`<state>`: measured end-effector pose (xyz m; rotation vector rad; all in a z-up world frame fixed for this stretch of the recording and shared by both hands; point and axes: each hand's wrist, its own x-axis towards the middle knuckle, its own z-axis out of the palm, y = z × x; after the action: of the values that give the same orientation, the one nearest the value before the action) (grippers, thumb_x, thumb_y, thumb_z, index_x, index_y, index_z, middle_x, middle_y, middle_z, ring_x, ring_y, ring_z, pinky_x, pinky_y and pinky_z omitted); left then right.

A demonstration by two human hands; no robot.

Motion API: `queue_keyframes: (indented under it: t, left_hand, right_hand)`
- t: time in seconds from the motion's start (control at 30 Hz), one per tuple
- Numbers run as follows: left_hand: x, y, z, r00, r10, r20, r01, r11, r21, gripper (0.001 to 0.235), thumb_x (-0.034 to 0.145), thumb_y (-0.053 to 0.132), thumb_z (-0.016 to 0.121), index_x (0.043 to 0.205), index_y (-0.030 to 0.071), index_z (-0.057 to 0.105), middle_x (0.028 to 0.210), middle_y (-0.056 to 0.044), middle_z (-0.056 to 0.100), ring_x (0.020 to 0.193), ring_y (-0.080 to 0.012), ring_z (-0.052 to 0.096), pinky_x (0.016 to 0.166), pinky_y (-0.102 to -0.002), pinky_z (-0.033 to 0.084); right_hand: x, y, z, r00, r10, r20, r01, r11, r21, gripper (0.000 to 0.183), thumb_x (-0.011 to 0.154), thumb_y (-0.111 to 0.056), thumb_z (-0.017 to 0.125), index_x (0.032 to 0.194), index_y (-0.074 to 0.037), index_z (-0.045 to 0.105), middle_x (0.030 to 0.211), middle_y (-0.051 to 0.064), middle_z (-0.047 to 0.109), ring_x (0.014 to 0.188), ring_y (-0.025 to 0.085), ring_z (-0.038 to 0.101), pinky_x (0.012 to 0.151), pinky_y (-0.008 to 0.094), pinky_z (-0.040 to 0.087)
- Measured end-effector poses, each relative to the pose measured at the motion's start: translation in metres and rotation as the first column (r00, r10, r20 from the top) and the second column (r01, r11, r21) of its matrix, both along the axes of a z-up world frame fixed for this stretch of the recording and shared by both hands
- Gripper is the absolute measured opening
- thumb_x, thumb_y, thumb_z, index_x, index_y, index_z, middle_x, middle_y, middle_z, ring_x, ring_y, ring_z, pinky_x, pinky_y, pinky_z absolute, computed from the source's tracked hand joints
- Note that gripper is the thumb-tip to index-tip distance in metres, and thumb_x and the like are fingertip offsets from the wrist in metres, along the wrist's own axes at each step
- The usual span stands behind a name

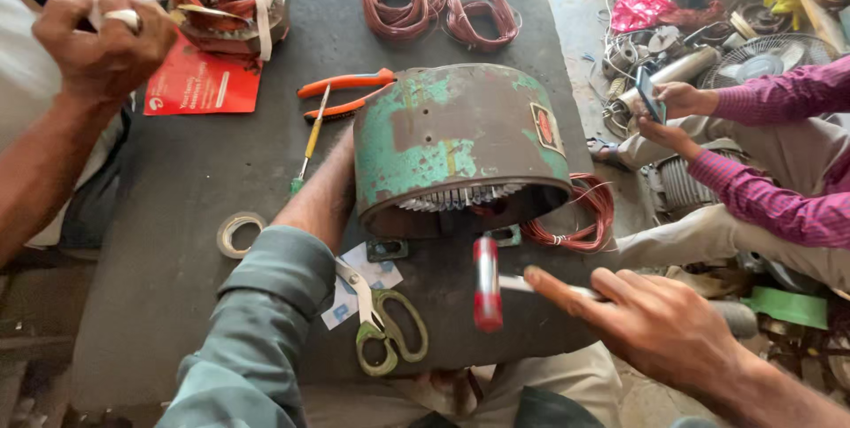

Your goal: The person winds copper wire into the slots of a motor stator, using a rubber mallet to seat the coils and scissors to cut insulating tape. The person continues inserting and securing wire loops into the stator slots throughout the clip.

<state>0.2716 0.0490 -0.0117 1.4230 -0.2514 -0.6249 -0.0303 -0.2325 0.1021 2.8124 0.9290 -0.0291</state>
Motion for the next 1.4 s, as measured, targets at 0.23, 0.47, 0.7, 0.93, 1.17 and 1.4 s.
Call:
queue_keyframes:
  t: [0.23,0.47,0.7,0.93,1.17,1.4]
  left_hand:
    - [-0.06,0.05,0.056,0.855,0.505,0.12,-0.485,0.859,-0.164,0.021,0.092,0.025,0.071,0.101,0.005,0.071,0.091,-0.007,0.074,0.07,-0.011,0.069,0.06,-0.027,0.055]
    - [-0.268,-0.006,0.072,0.186,0.765,0.617,-0.805,0.479,-0.35,0.009,0.098,0.009,0.072,0.1,0.007,0.063,0.085,-0.001,0.061,0.067,-0.0067,0.055,0.058,-0.022,0.045]
    - [-0.26,-0.083,0.032,0.499,0.383,0.777,-0.72,0.682,0.126,0.023,0.09,0.014,0.078,0.112,0.009,0.072,0.064,-0.006,0.059,0.054,-0.0196,0.059,0.053,-0.036,0.047]
    - [-0.244,-0.085,0.022,0.226,0.111,0.968,-0.773,0.625,0.108,0.025,0.092,0.018,0.08,0.112,0.006,0.07,0.074,-0.007,0.068,0.062,-0.0232,0.065,0.055,-0.039,0.051]
    - [-0.222,-0.075,0.012,0.033,-0.191,0.981,-0.722,0.674,0.155,0.028,0.09,0.015,0.083,0.107,-0.003,0.071,0.064,-0.003,0.061,0.056,-0.0157,0.061,0.049,-0.033,0.048]
    - [-0.209,-0.072,0.001,-0.122,-0.286,0.95,-0.689,0.714,0.127,0.026,0.095,0.012,0.081,0.108,-0.007,0.069,0.064,0.0,0.058,0.057,-0.0113,0.059,0.049,-0.03,0.046]
  right_hand:
    - [-0.056,-0.048,-0.014,0.965,-0.26,0.046,0.22,0.888,0.403,0.066,0.083,-0.024,0.076,0.146,-0.015,0.058,0.071,0.0,0.064,0.057,0.016,0.065,0.058,0.037,0.054]
    - [-0.092,-0.007,-0.092,0.745,-0.659,-0.105,0.367,0.273,0.889,0.034,0.101,-0.014,0.066,0.134,-0.004,0.064,0.077,0.007,0.065,0.065,0.008,0.06,0.064,0.029,0.048]
    - [-0.097,-0.002,-0.09,0.747,-0.513,-0.422,0.449,-0.079,0.89,0.039,0.103,-0.014,0.057,0.138,0.001,0.062,0.065,0.0,0.056,0.057,0.005,0.05,0.054,0.021,0.041]
    - [-0.108,-0.014,-0.107,0.735,-0.589,-0.337,0.437,0.032,0.899,0.02,0.1,-0.013,0.064,0.113,0.001,0.068,0.064,0.0,0.06,0.056,0.006,0.055,0.056,0.023,0.045]
    - [-0.116,-0.019,-0.12,0.721,-0.597,-0.351,0.465,0.043,0.884,0.025,0.096,-0.013,0.066,0.116,0.002,0.067,0.066,0.001,0.063,0.057,0.006,0.056,0.057,0.023,0.046]
    - [-0.115,-0.02,-0.13,0.716,-0.593,-0.368,0.479,0.033,0.877,0.017,0.098,-0.013,0.066,0.108,0.001,0.068,0.064,0.0,0.061,0.056,0.006,0.056,0.055,0.023,0.045]
